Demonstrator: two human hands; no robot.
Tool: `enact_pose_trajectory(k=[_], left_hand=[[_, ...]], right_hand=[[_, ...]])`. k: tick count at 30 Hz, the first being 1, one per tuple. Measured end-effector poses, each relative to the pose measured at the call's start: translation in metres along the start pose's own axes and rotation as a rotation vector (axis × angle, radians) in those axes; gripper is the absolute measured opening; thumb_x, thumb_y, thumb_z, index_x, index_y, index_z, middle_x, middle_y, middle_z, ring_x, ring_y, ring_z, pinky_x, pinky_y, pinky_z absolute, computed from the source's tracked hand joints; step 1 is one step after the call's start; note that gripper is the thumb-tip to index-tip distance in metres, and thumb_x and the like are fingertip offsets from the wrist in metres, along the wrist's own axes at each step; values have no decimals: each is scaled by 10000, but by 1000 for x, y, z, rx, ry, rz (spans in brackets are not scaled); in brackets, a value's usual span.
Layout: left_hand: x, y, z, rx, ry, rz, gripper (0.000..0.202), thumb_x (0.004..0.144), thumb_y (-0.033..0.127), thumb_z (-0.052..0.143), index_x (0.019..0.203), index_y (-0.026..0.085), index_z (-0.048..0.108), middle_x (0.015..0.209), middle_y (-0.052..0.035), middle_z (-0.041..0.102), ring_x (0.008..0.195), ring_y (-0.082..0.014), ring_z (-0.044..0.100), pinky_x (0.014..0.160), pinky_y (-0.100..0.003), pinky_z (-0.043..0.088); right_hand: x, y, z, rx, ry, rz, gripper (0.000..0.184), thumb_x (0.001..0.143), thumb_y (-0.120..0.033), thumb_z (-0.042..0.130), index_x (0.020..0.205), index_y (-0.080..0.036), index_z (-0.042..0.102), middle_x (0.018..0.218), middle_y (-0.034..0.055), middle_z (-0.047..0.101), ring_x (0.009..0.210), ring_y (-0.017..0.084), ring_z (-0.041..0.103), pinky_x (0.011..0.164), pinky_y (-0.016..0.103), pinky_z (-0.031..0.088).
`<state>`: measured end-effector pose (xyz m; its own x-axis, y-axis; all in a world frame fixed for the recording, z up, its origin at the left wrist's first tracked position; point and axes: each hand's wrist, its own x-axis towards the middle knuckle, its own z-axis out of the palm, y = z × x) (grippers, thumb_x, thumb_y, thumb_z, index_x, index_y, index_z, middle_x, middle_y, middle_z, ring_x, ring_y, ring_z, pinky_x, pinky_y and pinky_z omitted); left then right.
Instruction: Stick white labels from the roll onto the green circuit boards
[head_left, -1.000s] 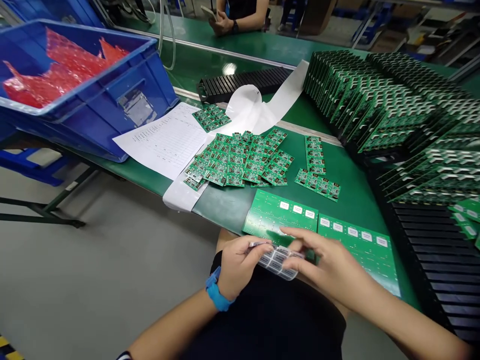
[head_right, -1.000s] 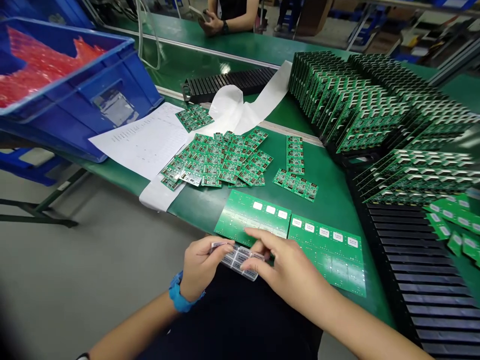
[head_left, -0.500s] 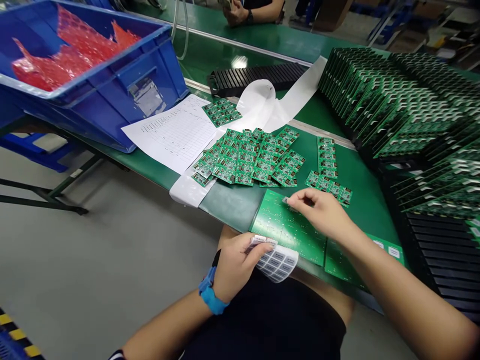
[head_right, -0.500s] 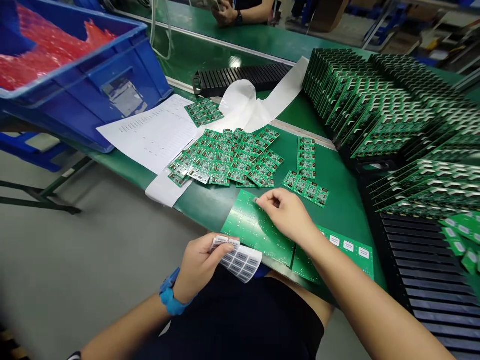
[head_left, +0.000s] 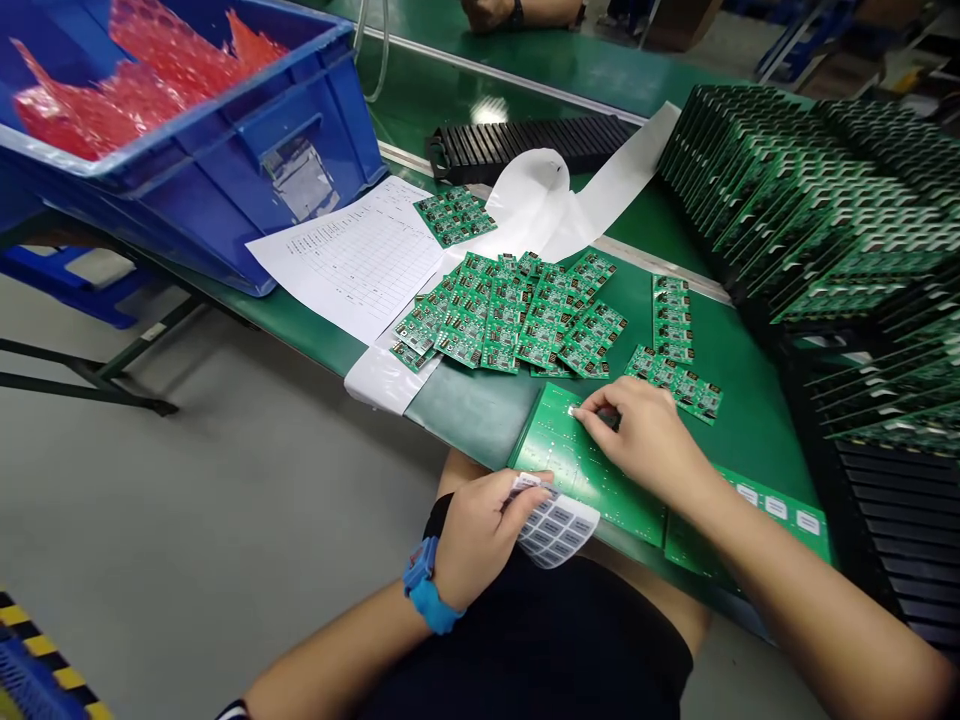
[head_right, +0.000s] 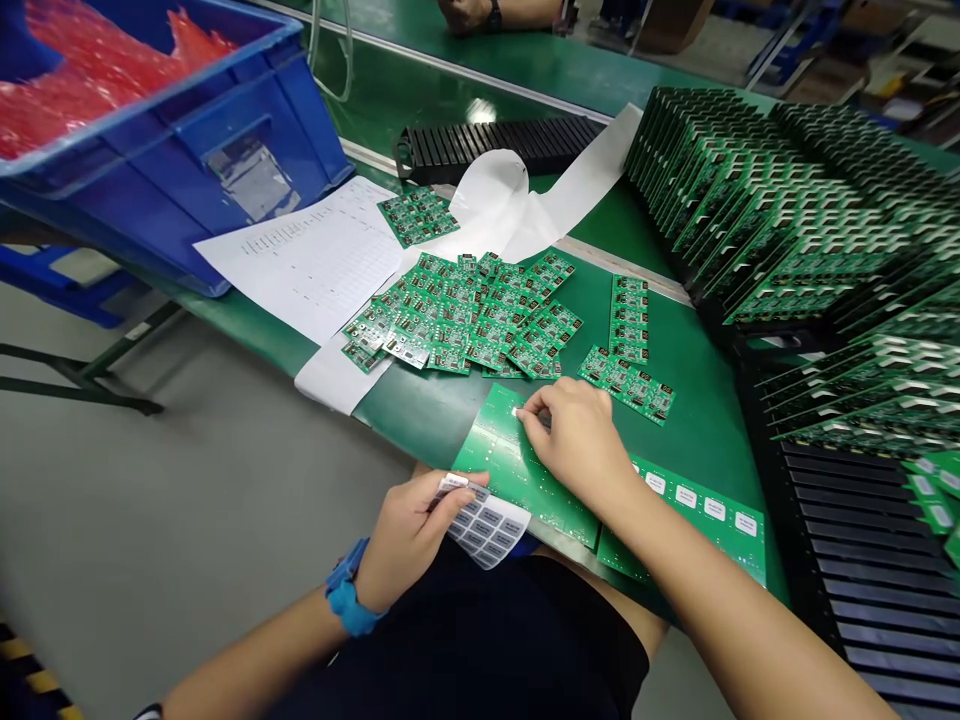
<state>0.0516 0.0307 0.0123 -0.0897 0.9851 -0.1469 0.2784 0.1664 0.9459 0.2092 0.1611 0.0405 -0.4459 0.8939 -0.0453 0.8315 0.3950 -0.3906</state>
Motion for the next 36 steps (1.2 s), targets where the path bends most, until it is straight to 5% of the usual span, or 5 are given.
enact_pose_trajectory(k=[3, 11, 22, 28, 36], left_hand=[[-2, 2, -1, 5, -26, -15, 273, 922, 285, 410, 1014, 213, 656, 1003, -22, 700, 824, -154, 643, 699, -226, 476], [-4, 7, -3, -71, -37, -47, 360, 954, 296, 299, 1011, 207, 643, 1025, -41, 689, 834, -168, 628, 728, -253, 462], [-3, 9, -3, -69, -1, -55, 370, 950, 309, 295, 924, 183, 642, 854, -43, 689, 737, -167, 609, 659, -248, 450], [-6, 4, 0, 66, 79, -8, 404, 938, 327, 315, 616, 178, 508, 538, 12, 503, 502, -115, 458, 490, -233, 331], [-18, -4, -5, -139, 29, -43, 345, 930, 313, 376, 816, 179, 672, 768, -15, 694, 635, -118, 599, 576, -204, 428]], right_hand=[[2, -5, -2, -33, 125, -98, 249, 761, -259, 557, 999, -186, 562, 788, 66, 581, 816, 248, 537, 772, 436, 387], [32, -15, 7, 509, -209, 32, 262, 764, -174, 506, 1024, -170, 472, 774, 16, 593, 690, 135, 557, 658, 293, 463], [-10, -27, 6, 281, 180, -247, 173, 821, -194, 495, 977, -208, 569, 1133, 115, 510, 945, 211, 538, 791, 384, 457], [-39, -53, -11, 624, -329, -14, 105, 794, -292, 571, 749, -204, 608, 746, 11, 595, 697, 137, 562, 659, 276, 465], [-19, -36, 0, 460, -173, 180, 195, 774, -367, 556, 688, -197, 598, 748, 32, 617, 740, 182, 562, 699, 333, 422]])
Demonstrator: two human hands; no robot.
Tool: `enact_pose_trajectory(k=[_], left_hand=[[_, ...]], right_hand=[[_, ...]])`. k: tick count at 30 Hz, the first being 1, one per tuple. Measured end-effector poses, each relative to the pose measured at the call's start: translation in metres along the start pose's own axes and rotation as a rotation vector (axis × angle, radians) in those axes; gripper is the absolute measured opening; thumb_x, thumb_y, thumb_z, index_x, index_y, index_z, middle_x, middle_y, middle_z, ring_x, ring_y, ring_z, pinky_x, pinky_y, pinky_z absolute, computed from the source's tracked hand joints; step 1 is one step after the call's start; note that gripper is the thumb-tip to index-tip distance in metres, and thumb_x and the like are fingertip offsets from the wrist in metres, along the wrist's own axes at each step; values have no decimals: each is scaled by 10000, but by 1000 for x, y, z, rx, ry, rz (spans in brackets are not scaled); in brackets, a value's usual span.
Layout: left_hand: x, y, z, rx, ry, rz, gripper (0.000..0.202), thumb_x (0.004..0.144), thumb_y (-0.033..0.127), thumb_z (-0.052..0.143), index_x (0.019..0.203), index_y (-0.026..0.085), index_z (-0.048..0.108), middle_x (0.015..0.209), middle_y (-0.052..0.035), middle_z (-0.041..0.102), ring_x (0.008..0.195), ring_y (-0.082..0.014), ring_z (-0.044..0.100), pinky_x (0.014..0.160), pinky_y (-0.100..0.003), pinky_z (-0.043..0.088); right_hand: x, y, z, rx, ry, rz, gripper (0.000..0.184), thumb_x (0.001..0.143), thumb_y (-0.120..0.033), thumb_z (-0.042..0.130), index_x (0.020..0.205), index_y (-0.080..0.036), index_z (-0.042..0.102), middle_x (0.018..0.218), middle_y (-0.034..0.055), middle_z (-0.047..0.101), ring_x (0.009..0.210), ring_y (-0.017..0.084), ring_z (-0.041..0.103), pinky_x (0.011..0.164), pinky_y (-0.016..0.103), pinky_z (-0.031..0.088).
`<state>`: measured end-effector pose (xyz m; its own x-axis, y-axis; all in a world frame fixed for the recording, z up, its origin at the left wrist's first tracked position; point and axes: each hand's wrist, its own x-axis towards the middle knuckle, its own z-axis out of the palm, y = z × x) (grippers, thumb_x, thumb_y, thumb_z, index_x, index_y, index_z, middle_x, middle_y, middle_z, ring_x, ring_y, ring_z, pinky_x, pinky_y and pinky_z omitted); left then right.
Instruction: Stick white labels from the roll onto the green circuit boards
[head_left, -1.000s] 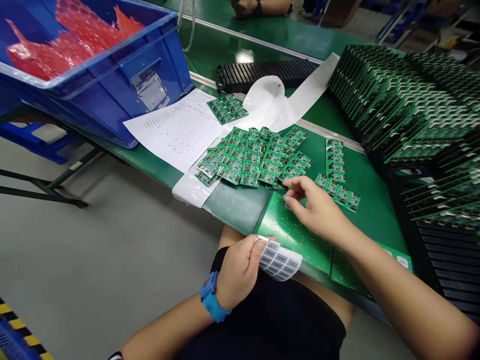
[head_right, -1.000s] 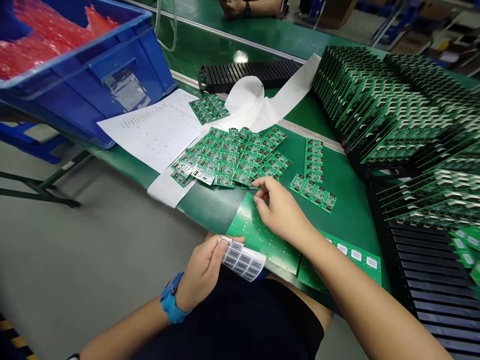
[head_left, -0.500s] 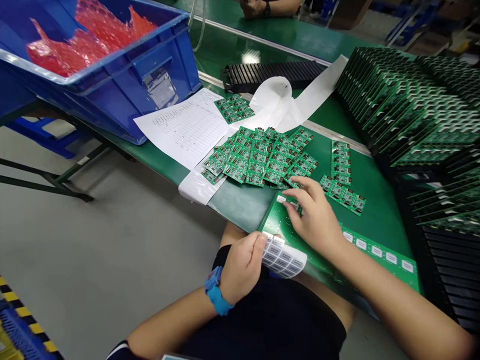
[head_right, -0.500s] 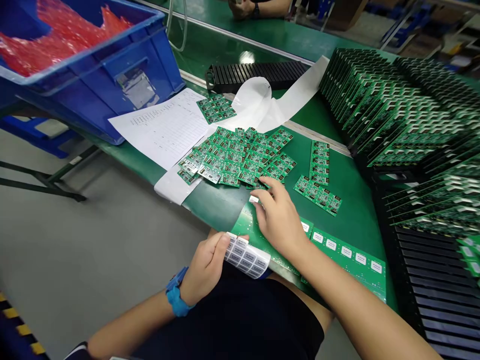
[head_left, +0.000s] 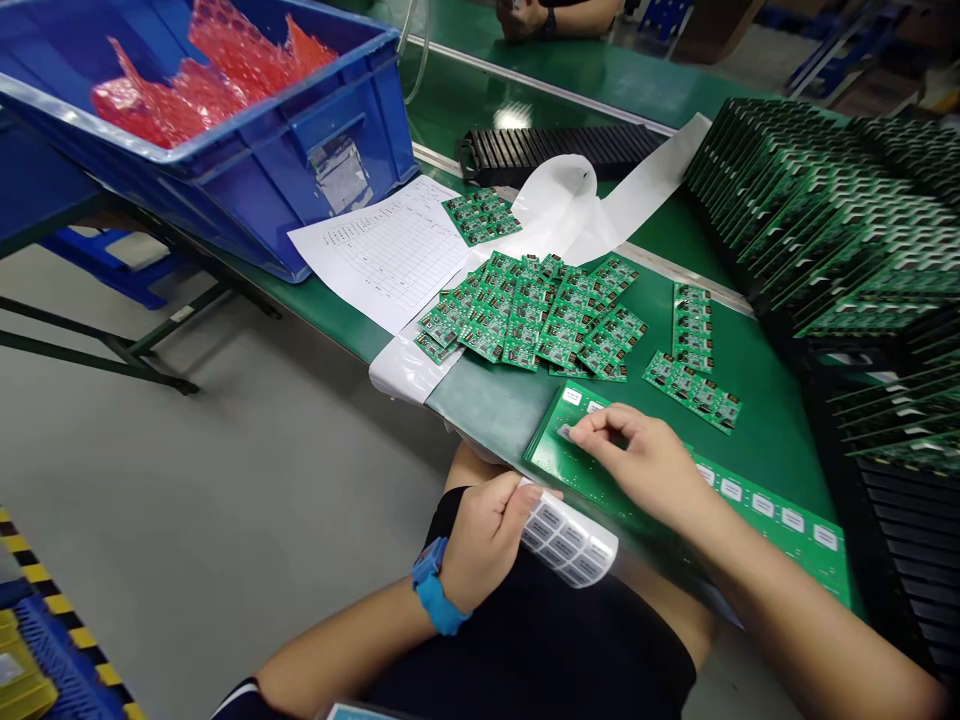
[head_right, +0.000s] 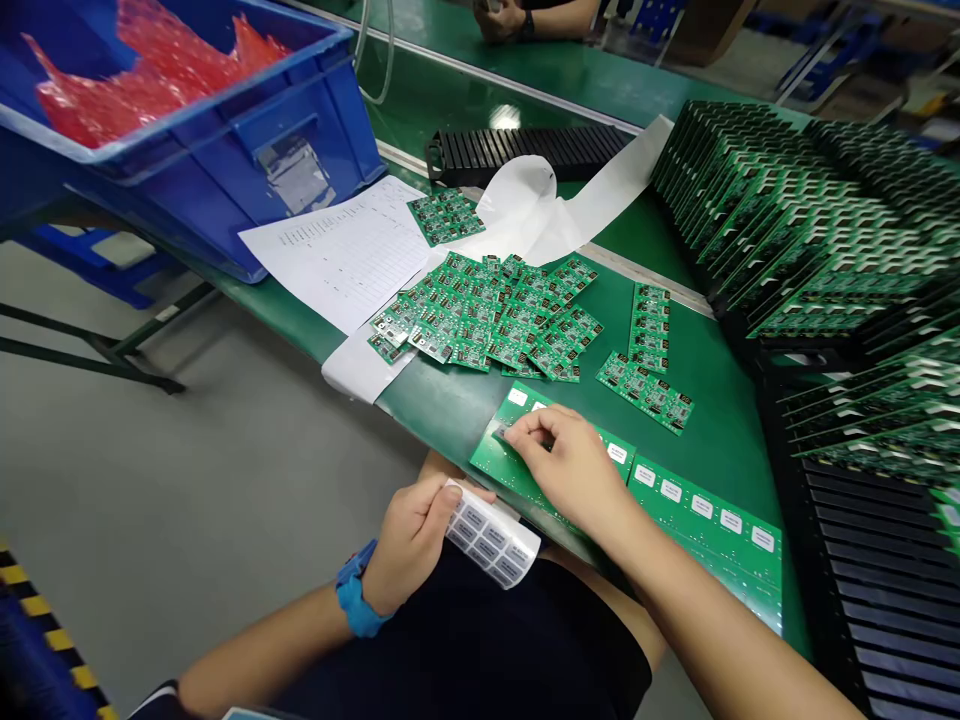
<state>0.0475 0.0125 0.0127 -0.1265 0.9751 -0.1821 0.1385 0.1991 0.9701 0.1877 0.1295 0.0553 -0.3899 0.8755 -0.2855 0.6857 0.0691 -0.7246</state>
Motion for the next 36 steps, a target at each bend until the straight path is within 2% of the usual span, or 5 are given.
enact_pose_trajectory(k=[10, 14, 20, 24, 36], left_hand=[[-5, -11, 0, -178, 81, -72, 317, 891, 291, 474, 1179, 192, 561, 845, -26, 726, 686, -140, 659, 637, -221, 521], [-6, -14, -3, -105, 77, -59, 244, 876, 281, 496, 1044, 207, 657, 905, -30, 720, 733, -149, 660, 670, -225, 518], [-12, -10, -6, -183, -45, -101, 433, 769, 250, 641, 1193, 226, 559, 1001, -32, 687, 832, -171, 646, 757, -253, 519], [-12, -5, -4, -245, 21, -164, 564, 743, 239, 669, 1271, 238, 472, 934, -13, 691, 803, -150, 641, 747, -241, 520], [-7, -2, 4, -342, 125, -269, 206, 718, 273, 685, 877, 160, 623, 713, -2, 660, 609, -113, 605, 555, -193, 498]], right_hand=[[0, 4, 21, -345, 64, -128, 174, 809, -318, 526, 698, -232, 628, 670, 13, 578, 737, 198, 511, 712, 364, 356], [-9, 9, 20, -564, 255, -287, 185, 821, -314, 514, 935, -193, 595, 792, 59, 582, 789, 237, 500, 731, 410, 351], [-11, 20, -3, -92, 12, -198, 227, 843, -220, 453, 1069, -207, 441, 818, 23, 573, 783, 161, 551, 715, 313, 443], [-11, 20, -3, 24, -68, -101, 244, 830, -216, 467, 1070, -217, 425, 792, 0, 578, 762, 144, 563, 716, 301, 454], [-33, 27, 10, -159, 239, -423, 70, 831, -172, 502, 886, -203, 533, 1037, 86, 532, 942, 192, 519, 786, 349, 444]])
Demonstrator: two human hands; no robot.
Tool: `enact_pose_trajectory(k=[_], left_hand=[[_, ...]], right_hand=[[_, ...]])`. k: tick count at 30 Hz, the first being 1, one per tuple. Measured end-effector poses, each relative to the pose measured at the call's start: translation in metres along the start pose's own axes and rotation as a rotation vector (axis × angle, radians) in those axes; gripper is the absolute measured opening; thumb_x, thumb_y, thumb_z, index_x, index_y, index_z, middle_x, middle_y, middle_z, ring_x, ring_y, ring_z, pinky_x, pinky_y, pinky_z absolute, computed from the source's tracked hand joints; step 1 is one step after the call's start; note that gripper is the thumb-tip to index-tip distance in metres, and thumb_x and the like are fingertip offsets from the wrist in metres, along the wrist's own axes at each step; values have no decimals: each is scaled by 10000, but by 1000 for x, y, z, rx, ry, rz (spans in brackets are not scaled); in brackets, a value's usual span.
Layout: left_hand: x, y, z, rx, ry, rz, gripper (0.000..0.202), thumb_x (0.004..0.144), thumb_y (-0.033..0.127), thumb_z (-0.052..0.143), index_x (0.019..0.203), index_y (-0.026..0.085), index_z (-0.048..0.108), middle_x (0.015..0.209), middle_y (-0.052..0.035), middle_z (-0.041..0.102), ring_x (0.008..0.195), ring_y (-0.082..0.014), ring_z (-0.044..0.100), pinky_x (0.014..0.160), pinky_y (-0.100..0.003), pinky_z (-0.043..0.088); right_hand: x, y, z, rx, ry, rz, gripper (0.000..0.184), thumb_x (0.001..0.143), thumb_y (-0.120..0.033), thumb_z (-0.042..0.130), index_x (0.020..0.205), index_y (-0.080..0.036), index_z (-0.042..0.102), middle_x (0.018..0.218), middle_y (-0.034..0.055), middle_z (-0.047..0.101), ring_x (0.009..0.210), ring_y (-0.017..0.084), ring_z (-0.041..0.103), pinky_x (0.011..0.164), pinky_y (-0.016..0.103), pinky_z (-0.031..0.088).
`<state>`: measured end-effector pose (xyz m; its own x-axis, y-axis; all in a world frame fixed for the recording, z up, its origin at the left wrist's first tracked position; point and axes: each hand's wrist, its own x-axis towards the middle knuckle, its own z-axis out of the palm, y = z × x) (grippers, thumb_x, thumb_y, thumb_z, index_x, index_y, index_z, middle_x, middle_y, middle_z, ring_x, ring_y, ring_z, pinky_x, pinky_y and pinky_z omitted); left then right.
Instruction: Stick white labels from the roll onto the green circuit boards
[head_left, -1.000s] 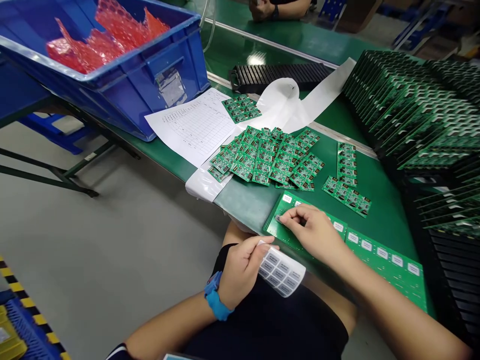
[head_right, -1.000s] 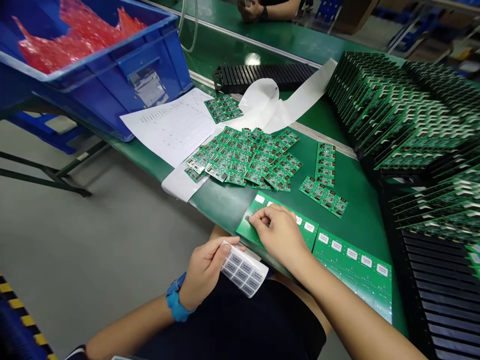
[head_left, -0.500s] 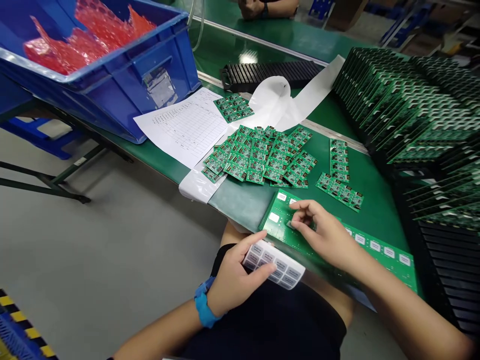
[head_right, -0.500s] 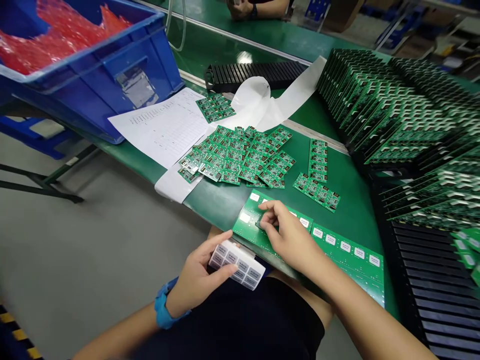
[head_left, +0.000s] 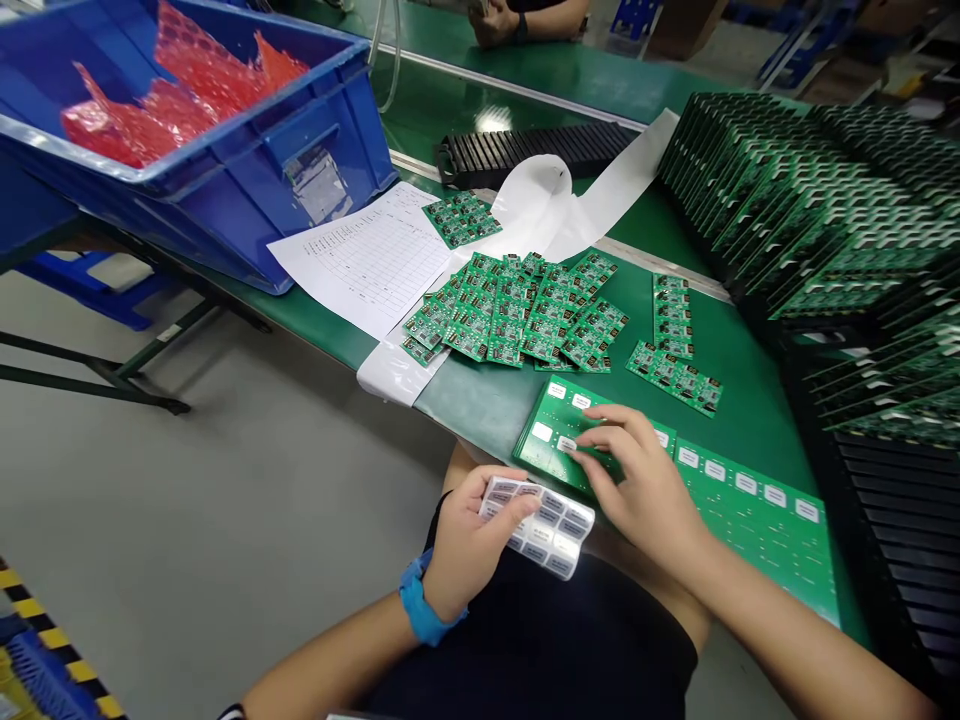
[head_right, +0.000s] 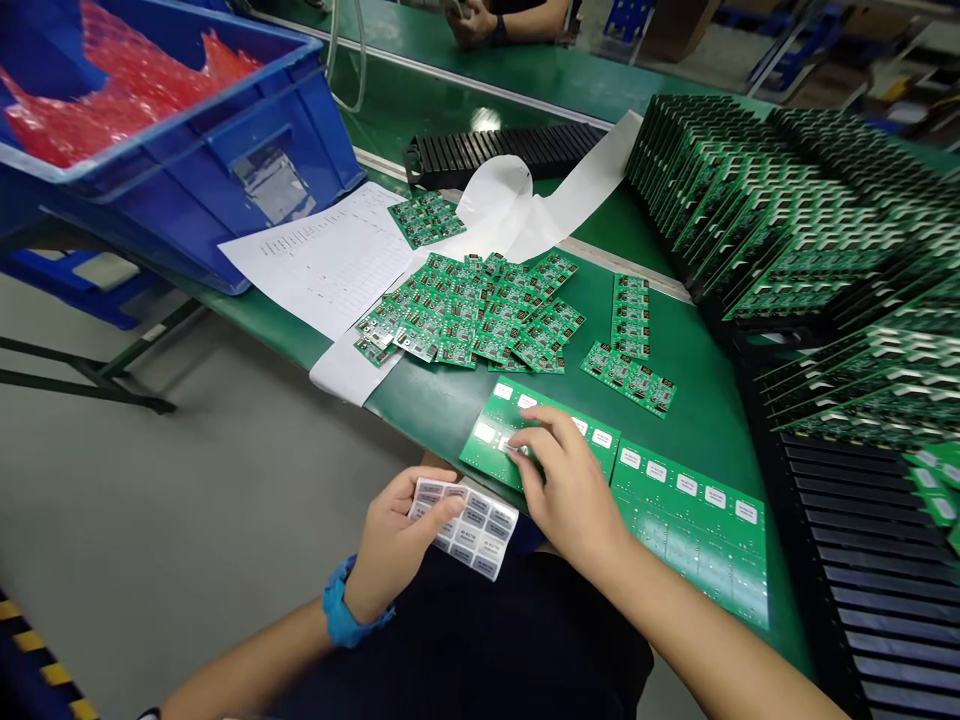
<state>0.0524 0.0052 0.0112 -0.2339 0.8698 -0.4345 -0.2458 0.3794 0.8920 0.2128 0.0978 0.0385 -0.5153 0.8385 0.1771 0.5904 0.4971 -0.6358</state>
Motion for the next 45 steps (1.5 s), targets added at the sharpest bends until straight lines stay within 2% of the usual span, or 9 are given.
enact_pose_trajectory(k=[3, 6, 9, 14, 17, 21, 26, 39, 45], left_hand=[[1, 1, 5, 9, -9, 45, 167, 728, 262, 672, 851, 165, 612, 704, 7, 638, 599, -102, 583, 552, -188, 486], [1, 1, 8, 78, -33, 159, 124, 747, 224, 647, 859, 179, 616, 694, 20, 622, 586, -86, 553, 551, -169, 461], [1, 0, 9, 182, -66, 296, 82, 796, 198, 581, 853, 191, 639, 709, 21, 634, 587, -79, 547, 556, -160, 442], [4, -2, 13, 248, 24, 309, 128, 774, 218, 604, 663, 161, 632, 543, 36, 589, 499, -78, 519, 478, -155, 401], [6, -2, 15, 262, 29, 307, 123, 755, 226, 623, 654, 158, 644, 543, 32, 600, 496, -85, 526, 475, -163, 403], [5, -2, 16, 302, 16, 262, 139, 757, 248, 629, 652, 157, 640, 534, 30, 593, 500, -93, 536, 483, -171, 418], [3, -5, 15, 245, -17, 136, 172, 815, 307, 565, 767, 156, 630, 617, 2, 631, 559, -124, 590, 510, -196, 468], [2, -11, 7, 306, -18, 172, 229, 819, 301, 561, 644, 153, 559, 545, 29, 540, 501, -87, 499, 471, -173, 393], [0, -6, 8, 219, -80, 133, 276, 912, 340, 394, 814, 169, 587, 643, 10, 567, 559, -105, 510, 514, -191, 400]], right_hand=[[-11, -13, -8, 158, -124, 78, 180, 811, -226, 565, 989, -220, 544, 1016, 64, 536, 883, 162, 535, 745, 304, 459], [-16, -24, -13, 270, -322, 201, 62, 797, -267, 590, 838, -221, 601, 793, 11, 574, 744, 139, 554, 655, 271, 449], [-17, -27, -13, 306, -328, 285, 141, 822, -261, 556, 711, -220, 634, 690, -7, 582, 657, 121, 554, 597, 255, 424], [-22, -21, -19, 329, -394, 320, 173, 825, -306, 555, 968, -267, 643, 785, -16, 657, 747, 135, 598, 694, 267, 450], [-26, -20, -25, 322, -366, 353, 298, 792, -337, 594, 1077, -254, 568, 826, -9, 638, 772, 143, 588, 726, 280, 453], [-23, -18, -33, 292, -344, 290, 148, 843, -297, 509, 741, -223, 588, 749, 4, 577, 709, 135, 550, 638, 267, 432], [-8, 2, -35, 185, -193, 372, 195, 843, -332, 491, 723, -216, 591, 775, 28, 610, 772, 176, 556, 720, 324, 428], [1, 16, -16, -171, -258, 297, 168, 825, -254, 486, 685, -214, 569, 754, 29, 587, 759, 202, 512, 755, 385, 364], [-10, 17, -23, -259, -51, 218, 223, 803, -246, 515, 1020, -197, 504, 834, 60, 577, 812, 226, 526, 747, 401, 396]])
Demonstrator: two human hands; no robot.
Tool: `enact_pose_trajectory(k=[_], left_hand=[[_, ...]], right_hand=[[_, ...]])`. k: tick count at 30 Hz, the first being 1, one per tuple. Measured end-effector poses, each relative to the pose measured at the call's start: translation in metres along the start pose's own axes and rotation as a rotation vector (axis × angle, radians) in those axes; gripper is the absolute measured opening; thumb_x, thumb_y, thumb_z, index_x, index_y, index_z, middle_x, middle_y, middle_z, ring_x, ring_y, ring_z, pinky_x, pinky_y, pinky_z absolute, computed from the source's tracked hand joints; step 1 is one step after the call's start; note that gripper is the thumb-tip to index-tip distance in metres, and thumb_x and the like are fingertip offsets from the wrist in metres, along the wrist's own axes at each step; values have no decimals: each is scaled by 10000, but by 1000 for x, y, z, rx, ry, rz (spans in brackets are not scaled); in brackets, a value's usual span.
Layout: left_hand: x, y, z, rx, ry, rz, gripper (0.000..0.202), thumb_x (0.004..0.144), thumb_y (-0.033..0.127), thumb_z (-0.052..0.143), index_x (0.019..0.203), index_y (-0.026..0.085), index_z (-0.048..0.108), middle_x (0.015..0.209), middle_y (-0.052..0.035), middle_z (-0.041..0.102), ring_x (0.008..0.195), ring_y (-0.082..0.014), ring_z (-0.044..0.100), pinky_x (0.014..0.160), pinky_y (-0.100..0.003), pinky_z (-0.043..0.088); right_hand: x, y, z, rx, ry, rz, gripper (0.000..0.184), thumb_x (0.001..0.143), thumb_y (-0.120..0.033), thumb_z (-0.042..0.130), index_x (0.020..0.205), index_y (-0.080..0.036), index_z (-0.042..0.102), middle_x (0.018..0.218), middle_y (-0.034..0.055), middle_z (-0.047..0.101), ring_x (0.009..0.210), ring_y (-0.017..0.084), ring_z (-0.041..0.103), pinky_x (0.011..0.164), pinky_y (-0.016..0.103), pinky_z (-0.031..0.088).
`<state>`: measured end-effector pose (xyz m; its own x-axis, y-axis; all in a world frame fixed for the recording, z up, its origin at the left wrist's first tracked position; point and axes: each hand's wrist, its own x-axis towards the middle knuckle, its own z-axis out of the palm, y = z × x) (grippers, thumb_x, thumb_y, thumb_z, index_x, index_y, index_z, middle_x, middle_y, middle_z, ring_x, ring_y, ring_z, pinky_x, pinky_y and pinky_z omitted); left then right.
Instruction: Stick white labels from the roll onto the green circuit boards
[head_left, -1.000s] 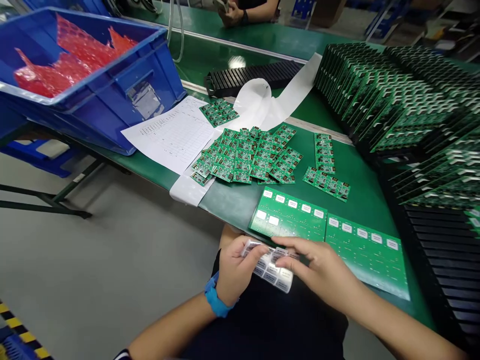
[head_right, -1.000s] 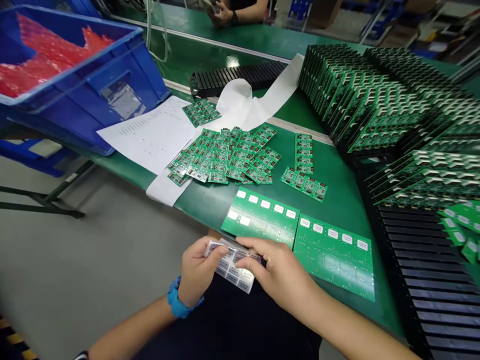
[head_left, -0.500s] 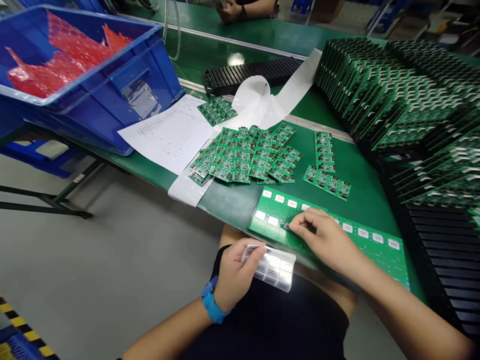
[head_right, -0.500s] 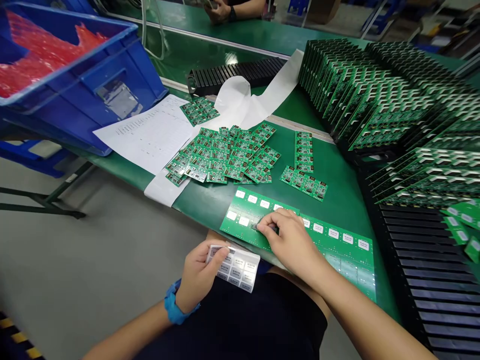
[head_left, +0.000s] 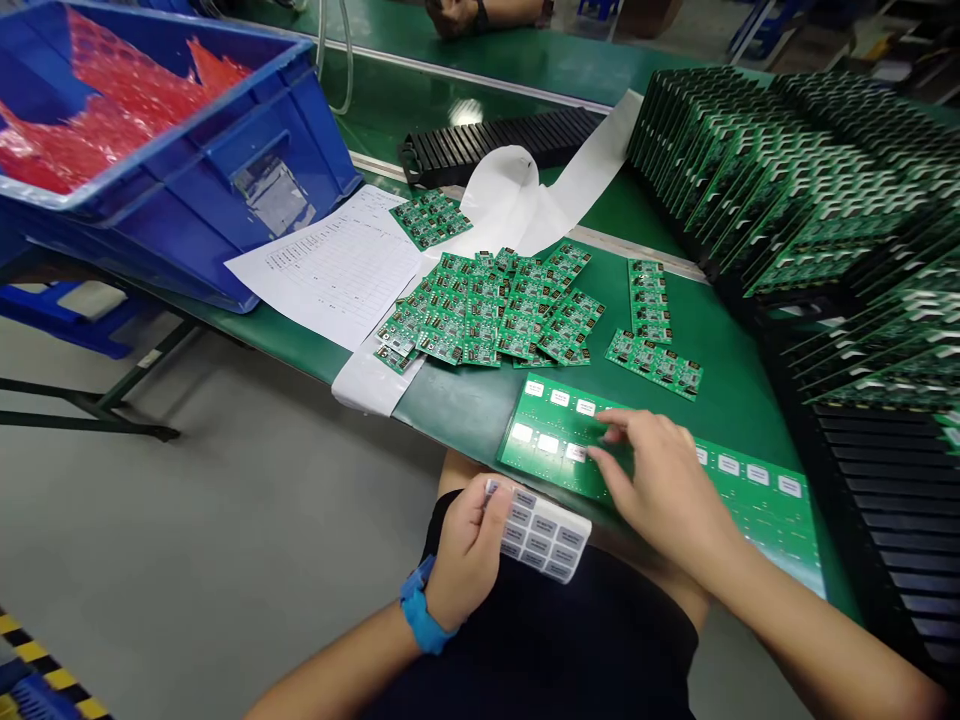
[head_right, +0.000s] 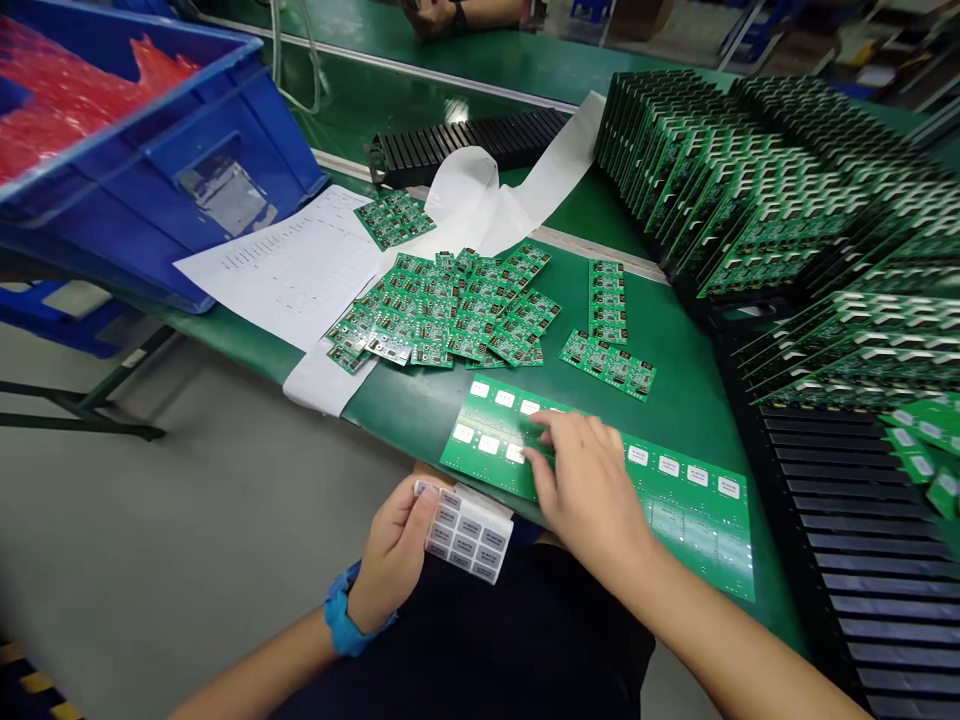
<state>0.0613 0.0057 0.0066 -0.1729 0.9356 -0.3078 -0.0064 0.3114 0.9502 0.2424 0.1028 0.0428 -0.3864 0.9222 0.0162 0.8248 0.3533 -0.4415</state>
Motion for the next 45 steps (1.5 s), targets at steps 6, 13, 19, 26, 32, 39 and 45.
enact_pose_trajectory(k=[6, 13, 19, 26, 32, 39, 45], left_hand=[[-4, 7, 0, 36, -31, 21, 322, 932, 338, 336, 905, 185, 618, 738, -15, 593, 647, -131, 521, 603, -213, 407], [1, 3, 7, 183, -52, 92, 397, 913, 343, 378, 564, 168, 451, 543, 26, 405, 525, -103, 398, 510, -217, 307], [4, 11, 16, 197, -128, 91, 382, 917, 348, 354, 580, 177, 406, 548, 24, 377, 512, -104, 356, 490, -227, 271], [4, 15, 24, 292, -147, 177, 371, 908, 307, 374, 564, 171, 411, 536, 32, 374, 501, -92, 355, 488, -219, 258], [7, 6, 24, 378, -144, 241, 406, 877, 327, 439, 514, 174, 346, 491, 46, 340, 464, -82, 333, 465, -218, 244], [10, 12, 19, 307, -153, 236, 295, 909, 257, 394, 730, 169, 613, 1031, -68, 666, 872, -185, 607, 734, -255, 441], [12, 12, 19, 318, -124, 232, 268, 902, 245, 415, 778, 178, 643, 1138, -59, 645, 868, -196, 623, 731, -270, 462]], right_hand=[[-2, 15, -16, 305, -241, 80, 217, 852, -244, 428, 1068, -231, 430, 834, 29, 589, 796, 173, 569, 730, 333, 466], [-5, 14, -4, 268, -202, 58, 208, 822, -189, 447, 1028, -220, 442, 828, 23, 592, 809, 178, 574, 740, 353, 473], [-23, 8, 0, 54, 59, -101, 110, 833, -194, 475, 912, -201, 551, 1023, 107, 550, 909, 231, 535, 763, 403, 455], [-26, -20, -11, 614, -269, 114, 122, 814, -319, 546, 844, -217, 604, 783, 18, 587, 732, 151, 557, 671, 296, 472], [-18, 0, -32, 824, -328, 285, 220, 809, -380, 527, 694, -193, 552, 682, -11, 560, 654, 127, 523, 623, 258, 432], [-12, 46, -46, 279, -376, 257, 239, 817, -373, 484, 664, -207, 566, 652, -2, 559, 612, 150, 501, 552, 266, 376], [-10, 33, -44, 183, -367, 241, 247, 825, -322, 452, 644, -201, 569, 651, 7, 570, 590, 143, 499, 553, 263, 357]])
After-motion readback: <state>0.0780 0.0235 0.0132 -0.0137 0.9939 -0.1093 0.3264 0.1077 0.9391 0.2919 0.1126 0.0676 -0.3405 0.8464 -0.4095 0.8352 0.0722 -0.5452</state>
